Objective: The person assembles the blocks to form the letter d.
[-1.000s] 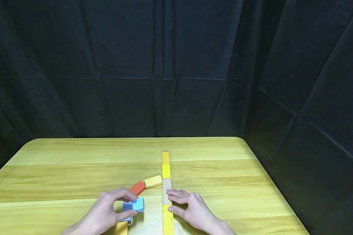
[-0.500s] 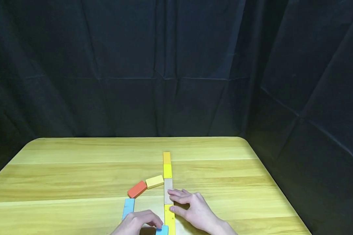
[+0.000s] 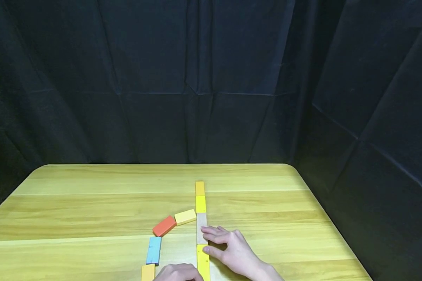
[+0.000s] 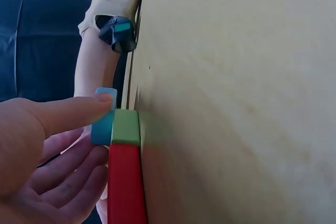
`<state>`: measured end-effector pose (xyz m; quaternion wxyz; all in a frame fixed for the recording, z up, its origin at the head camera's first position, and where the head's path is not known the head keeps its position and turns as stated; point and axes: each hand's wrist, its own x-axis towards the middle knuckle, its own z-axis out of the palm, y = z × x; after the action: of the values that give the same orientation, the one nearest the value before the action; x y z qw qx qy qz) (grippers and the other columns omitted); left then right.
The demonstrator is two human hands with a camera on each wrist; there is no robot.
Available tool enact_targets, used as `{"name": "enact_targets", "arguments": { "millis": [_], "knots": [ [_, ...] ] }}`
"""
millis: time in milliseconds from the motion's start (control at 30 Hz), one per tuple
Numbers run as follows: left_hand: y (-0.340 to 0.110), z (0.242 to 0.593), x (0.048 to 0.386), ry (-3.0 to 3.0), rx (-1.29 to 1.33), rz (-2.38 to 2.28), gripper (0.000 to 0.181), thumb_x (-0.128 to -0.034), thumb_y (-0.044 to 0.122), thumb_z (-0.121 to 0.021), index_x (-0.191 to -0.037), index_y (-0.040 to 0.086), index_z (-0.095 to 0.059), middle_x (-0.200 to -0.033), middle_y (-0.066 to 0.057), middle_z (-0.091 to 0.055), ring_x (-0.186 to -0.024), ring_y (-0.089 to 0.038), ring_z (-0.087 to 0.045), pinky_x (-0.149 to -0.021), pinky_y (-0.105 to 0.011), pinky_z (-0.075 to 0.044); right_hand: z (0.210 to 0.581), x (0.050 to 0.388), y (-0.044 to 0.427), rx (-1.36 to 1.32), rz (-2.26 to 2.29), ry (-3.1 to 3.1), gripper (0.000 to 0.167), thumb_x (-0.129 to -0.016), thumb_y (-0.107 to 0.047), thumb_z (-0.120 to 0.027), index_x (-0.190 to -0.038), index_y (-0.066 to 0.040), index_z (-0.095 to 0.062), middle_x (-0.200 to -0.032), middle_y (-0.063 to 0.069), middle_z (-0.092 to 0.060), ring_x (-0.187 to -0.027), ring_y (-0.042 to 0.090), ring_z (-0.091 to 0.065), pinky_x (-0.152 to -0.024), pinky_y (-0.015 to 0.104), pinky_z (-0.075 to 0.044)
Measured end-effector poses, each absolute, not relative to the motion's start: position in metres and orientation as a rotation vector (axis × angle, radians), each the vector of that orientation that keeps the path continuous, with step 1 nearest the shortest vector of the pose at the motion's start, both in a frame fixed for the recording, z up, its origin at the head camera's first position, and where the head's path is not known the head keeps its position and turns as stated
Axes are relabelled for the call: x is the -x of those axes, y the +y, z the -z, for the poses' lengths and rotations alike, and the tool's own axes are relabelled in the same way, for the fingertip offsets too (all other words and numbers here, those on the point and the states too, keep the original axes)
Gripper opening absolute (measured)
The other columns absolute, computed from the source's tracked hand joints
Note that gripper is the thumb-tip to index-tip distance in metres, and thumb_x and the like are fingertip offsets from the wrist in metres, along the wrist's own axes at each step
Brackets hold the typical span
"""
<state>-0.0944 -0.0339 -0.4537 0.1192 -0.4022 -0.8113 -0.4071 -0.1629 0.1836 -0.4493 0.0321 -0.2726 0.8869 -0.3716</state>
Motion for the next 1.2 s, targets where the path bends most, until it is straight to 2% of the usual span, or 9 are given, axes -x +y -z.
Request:
{"name": "enact_targets", "arguments": {
  "millis": [200, 333, 467, 733, 967, 1200],
  "knots": [
    [-0.028, 0.461, 0.094, -2.296, 1.216, 1.044, 0.018, -0.0897, 0.022, -0.068, -0.072, 0.016, -0.069, -0.067, 0.010, -0.063, -0.064, 0.014, -0.043, -0.058, 0.003, -0.033, 0.450, 0.163, 0.183, 0.865, 1.135, 2.751, 0.041, -0.094, -0.044, -0.067, -0.124, -0.017, -0.071, -0.135, -0.015, -0.061, -0.132, 0.033, -0.054, -0.108, 0.058, -0.040],
    [-0.030, 0.465, 0.096, -2.274, 1.279, 0.971, 0.011, -0.0882, 0.019, -0.068, -0.078, 0.016, -0.071, -0.072, 0.009, -0.064, -0.068, 0.012, -0.045, -0.063, 0.004, -0.030, 0.451, 0.163, 0.184, 0.872, 1.146, 2.750, 0.041, -0.094, -0.044, -0.067, -0.124, -0.017, -0.071, -0.135, -0.015, -0.062, -0.131, 0.033, -0.054, -0.108, 0.057, -0.040],
    [-0.031, 0.469, 0.097, -2.248, 1.311, 0.978, 0.008, -0.0875, 0.016, -0.068, -0.079, 0.015, -0.070, -0.075, 0.008, -0.064, -0.070, 0.010, -0.045, -0.067, 0.004, -0.030, 0.450, 0.162, 0.184, 0.850, 1.167, 2.725, 0.042, -0.093, -0.045, -0.067, -0.125, -0.018, -0.071, -0.135, -0.015, -0.062, -0.132, 0.035, -0.053, -0.108, 0.059, -0.040],
    [-0.033, 0.471, 0.096, -2.278, 1.291, 1.025, 0.008, -0.0893, 0.015, -0.067, -0.082, 0.014, -0.070, -0.079, 0.006, -0.064, -0.073, 0.010, -0.047, -0.065, 0.002, -0.034, 0.451, 0.162, 0.184, 0.834, 1.142, 2.735, 0.043, -0.093, -0.048, -0.066, -0.126, -0.020, -0.070, -0.135, -0.016, -0.061, -0.132, 0.034, -0.053, -0.108, 0.058, -0.041],
    [-0.032, 0.474, 0.096, -2.191, 1.296, 0.982, 0.011, -0.0868, 0.011, -0.071, -0.079, 0.016, -0.066, -0.078, 0.008, -0.058, -0.072, 0.012, -0.041, -0.063, 0.004, -0.033, 0.452, 0.162, 0.184, 0.837, 1.134, 2.744, 0.043, -0.093, -0.048, -0.066, -0.126, -0.020, -0.071, -0.135, -0.017, -0.061, -0.132, 0.033, -0.053, -0.108, 0.057, -0.041],
    [-0.031, 0.475, 0.095, -2.226, 1.276, 1.058, 0.016, -0.0923, 0.013, -0.068, -0.078, 0.017, -0.063, -0.080, 0.009, -0.057, -0.072, 0.016, -0.039, -0.060, 0.004, -0.033, 0.451, 0.161, 0.184, 0.840, 1.131, 2.742, 0.043, -0.093, -0.048, -0.066, -0.126, -0.022, -0.070, -0.135, -0.016, -0.061, -0.132, 0.034, -0.054, -0.107, 0.059, -0.041]
  ]
}}
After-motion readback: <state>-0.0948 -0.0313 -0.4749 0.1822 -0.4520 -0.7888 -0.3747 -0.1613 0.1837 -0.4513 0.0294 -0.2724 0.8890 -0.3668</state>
